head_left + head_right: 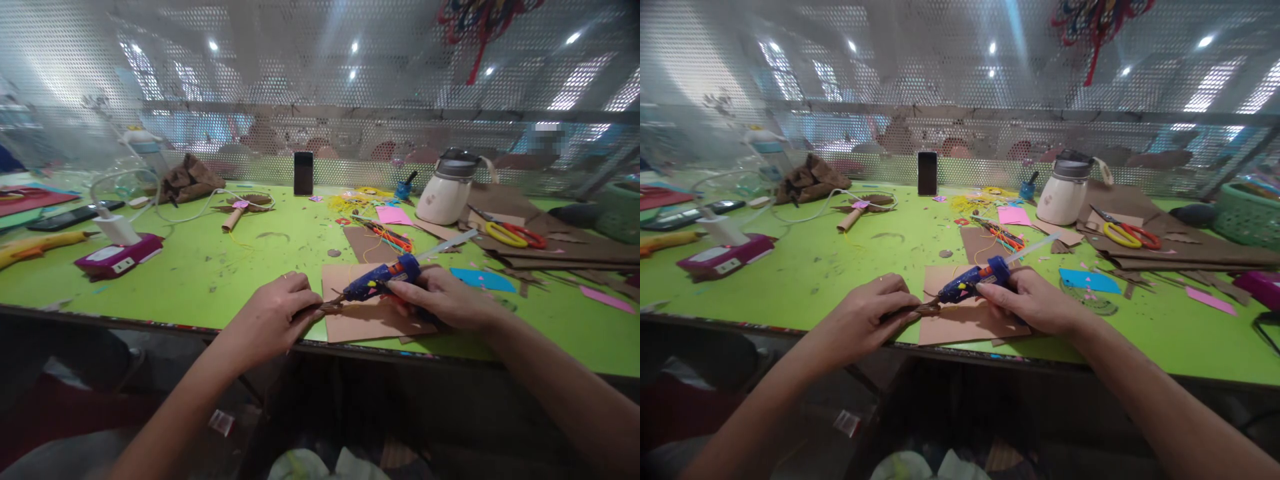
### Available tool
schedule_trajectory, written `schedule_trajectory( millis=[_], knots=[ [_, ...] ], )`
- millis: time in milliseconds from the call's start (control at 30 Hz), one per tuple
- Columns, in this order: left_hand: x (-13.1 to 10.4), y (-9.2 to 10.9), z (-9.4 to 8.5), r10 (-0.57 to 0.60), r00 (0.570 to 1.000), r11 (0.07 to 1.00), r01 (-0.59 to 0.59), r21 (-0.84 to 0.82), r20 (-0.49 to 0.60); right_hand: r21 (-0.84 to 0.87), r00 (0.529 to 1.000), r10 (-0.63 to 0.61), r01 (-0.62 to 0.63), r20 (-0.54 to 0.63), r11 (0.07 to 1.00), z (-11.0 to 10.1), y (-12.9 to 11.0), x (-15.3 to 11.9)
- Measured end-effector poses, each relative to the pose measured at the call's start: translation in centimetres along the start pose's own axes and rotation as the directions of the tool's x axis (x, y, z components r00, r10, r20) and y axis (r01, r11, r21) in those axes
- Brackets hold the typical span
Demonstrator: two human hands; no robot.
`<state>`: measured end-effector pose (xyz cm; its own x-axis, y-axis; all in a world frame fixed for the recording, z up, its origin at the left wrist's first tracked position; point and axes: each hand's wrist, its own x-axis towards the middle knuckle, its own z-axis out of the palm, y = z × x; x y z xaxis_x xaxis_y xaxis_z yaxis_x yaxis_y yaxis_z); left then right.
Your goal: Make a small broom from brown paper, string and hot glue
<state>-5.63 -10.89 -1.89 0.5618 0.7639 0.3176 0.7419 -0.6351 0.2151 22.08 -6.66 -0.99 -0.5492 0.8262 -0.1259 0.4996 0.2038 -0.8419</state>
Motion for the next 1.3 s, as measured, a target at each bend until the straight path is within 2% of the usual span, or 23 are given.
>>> schedule_trajectory(
  millis=[300,600,1033,1300],
  knots=[
    [0.03,-0.09,0.19,-0.004,1.000,1.000,0.004,-0.007,0.001,0.037,1.000,0.013,-0.014,0.026,0.999,0.07,-0.24,-0.26],
    [-0.09,-0.04,0.09,-0.011,1.000,1.000,0.011,-0.010,0.008,0.001,0.999,-0.032,0.032,0.011,0.999,0.08,-0.24,-0.30],
    [-0.10,-0.10,0.09,-0.011,1.000,1.000,0.011,-0.007,0.015,-0.044,0.999,0.001,-0.002,-0.034,0.999,-0.36,-0.21,-0.30],
    [0.14,-0.03,-0.02,-0.017,1.000,1.000,0.018,-0.012,0.019,-0.003,0.999,0.007,-0.007,-0.044,1.000,-0.47,-0.16,-0.53]
  ],
)
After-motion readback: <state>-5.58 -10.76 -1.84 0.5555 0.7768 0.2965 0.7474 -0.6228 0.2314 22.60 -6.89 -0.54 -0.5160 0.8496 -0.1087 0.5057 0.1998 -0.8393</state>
